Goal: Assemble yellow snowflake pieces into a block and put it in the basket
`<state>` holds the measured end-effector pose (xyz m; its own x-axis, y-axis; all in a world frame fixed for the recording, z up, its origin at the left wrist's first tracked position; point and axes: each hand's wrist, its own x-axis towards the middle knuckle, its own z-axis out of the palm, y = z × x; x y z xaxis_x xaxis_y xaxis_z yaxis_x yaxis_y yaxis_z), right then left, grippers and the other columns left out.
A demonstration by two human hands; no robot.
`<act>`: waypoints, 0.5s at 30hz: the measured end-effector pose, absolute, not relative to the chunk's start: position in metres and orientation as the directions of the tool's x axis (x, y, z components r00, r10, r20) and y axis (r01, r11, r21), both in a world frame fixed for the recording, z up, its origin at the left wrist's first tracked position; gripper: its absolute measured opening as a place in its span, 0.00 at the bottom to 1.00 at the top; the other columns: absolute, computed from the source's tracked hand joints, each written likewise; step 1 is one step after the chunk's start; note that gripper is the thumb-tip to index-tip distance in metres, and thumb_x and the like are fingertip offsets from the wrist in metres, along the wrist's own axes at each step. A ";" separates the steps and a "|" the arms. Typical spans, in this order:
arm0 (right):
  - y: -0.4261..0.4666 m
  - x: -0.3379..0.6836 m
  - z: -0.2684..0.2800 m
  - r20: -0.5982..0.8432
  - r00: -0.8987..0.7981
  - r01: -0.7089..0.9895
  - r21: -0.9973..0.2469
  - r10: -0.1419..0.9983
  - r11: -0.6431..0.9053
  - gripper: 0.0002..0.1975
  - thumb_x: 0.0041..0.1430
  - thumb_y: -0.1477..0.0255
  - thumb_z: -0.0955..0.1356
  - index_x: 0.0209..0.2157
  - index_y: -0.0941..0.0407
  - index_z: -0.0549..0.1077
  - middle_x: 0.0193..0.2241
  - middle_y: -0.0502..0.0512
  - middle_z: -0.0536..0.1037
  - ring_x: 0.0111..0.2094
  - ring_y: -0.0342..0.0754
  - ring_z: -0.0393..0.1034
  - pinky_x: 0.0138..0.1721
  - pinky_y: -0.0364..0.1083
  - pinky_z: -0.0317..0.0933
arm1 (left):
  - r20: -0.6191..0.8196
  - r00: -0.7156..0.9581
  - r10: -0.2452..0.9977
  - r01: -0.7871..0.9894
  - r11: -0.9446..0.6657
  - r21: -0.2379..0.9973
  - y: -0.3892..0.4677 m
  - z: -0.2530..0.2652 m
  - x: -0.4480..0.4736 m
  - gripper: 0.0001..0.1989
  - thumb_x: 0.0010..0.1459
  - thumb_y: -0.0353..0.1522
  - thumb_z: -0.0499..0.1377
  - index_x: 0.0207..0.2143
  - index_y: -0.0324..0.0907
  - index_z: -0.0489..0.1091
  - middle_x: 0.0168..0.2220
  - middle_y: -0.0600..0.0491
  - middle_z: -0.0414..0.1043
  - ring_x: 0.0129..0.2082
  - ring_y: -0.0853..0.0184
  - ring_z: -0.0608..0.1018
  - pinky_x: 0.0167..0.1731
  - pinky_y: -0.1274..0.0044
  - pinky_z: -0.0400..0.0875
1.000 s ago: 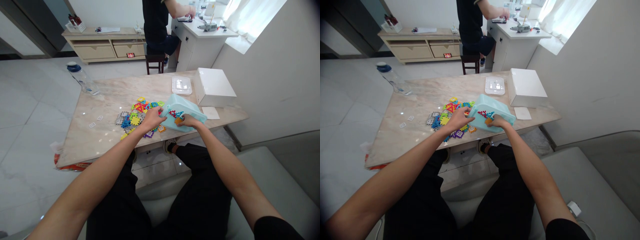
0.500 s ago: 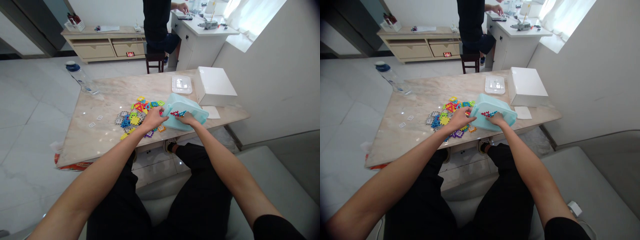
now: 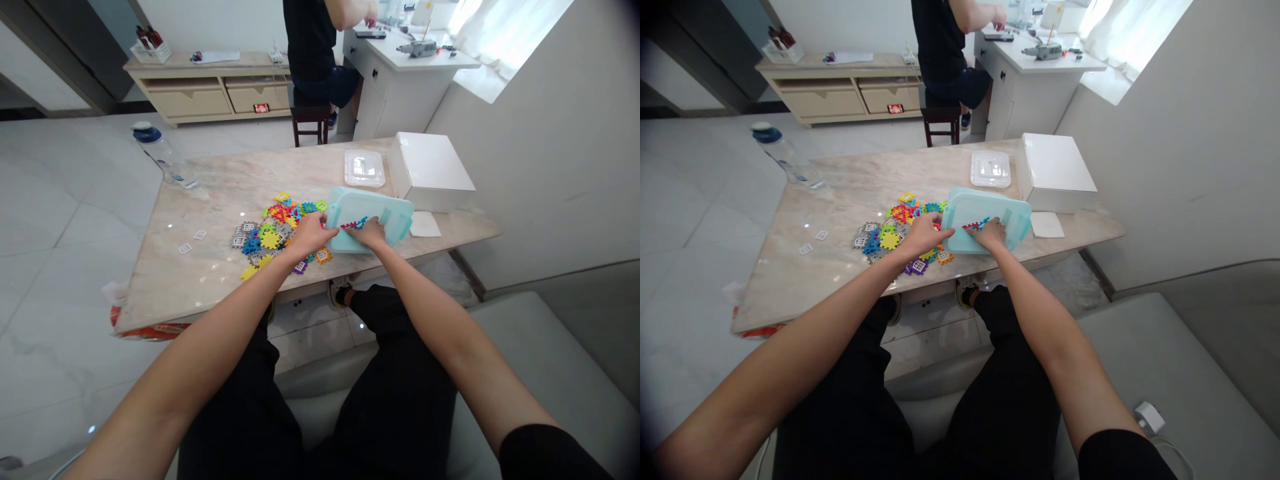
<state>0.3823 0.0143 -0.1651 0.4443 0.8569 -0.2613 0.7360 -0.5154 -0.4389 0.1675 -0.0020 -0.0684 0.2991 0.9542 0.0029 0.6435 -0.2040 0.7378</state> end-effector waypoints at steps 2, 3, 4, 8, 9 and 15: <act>0.017 0.381 -0.162 -0.284 0.449 0.731 -0.430 0.847 -0.531 0.60 0.54 0.45 0.78 0.72 0.68 0.54 0.66 0.83 0.67 0.68 0.71 0.64 0.68 0.60 0.58 | -0.019 0.283 0.959 0.633 -0.172 0.754 0.000 -0.072 0.166 0.09 0.56 0.37 0.69 0.35 0.42 0.77 0.40 0.49 0.83 0.40 0.59 0.82 0.45 0.69 0.76; 0.017 0.380 -0.161 -0.297 0.453 0.725 -0.426 0.841 -0.541 0.59 0.53 0.46 0.78 0.72 0.67 0.54 0.66 0.83 0.68 0.68 0.71 0.64 0.68 0.61 0.59 | -0.028 0.275 0.961 0.626 -0.157 0.764 0.001 -0.073 0.165 0.09 0.55 0.37 0.69 0.35 0.43 0.77 0.39 0.49 0.83 0.39 0.59 0.82 0.44 0.70 0.76; 0.018 0.380 -0.159 -0.310 0.454 0.719 -0.426 0.835 -0.549 0.58 0.53 0.46 0.79 0.71 0.66 0.56 0.66 0.82 0.68 0.68 0.70 0.65 0.68 0.61 0.59 | -0.035 0.270 0.962 0.619 -0.145 0.772 0.001 -0.074 0.165 0.09 0.55 0.38 0.69 0.35 0.43 0.77 0.39 0.50 0.83 0.39 0.59 0.82 0.43 0.70 0.77; 0.019 0.379 -0.157 -0.361 0.394 0.718 -0.454 0.846 -0.528 0.45 0.55 0.46 0.78 0.63 0.60 0.66 0.62 0.75 0.74 0.64 0.66 0.70 0.64 0.59 0.61 | -0.052 0.253 0.966 0.589 -0.111 0.801 0.002 -0.078 0.161 0.10 0.55 0.37 0.68 0.36 0.42 0.78 0.40 0.50 0.84 0.39 0.59 0.82 0.39 0.71 0.78; 0.019 0.379 -0.157 -0.367 0.373 0.722 -0.461 0.852 -0.515 0.42 0.55 0.46 0.77 0.60 0.58 0.68 0.61 0.72 0.76 0.63 0.65 0.72 0.63 0.58 0.62 | -0.061 0.251 0.966 0.574 -0.098 0.813 0.002 -0.079 0.160 0.10 0.54 0.37 0.67 0.37 0.42 0.78 0.40 0.49 0.84 0.39 0.59 0.83 0.38 0.71 0.79; 0.017 0.380 -0.159 -0.312 0.272 0.748 -0.527 0.910 -0.404 0.34 0.56 0.51 0.78 0.55 0.55 0.68 0.54 0.62 0.80 0.53 0.56 0.77 0.52 0.48 0.66 | -0.103 0.230 0.968 0.507 -0.028 0.861 0.004 -0.083 0.156 0.12 0.54 0.38 0.68 0.38 0.42 0.79 0.42 0.48 0.84 0.42 0.58 0.84 0.37 0.72 0.81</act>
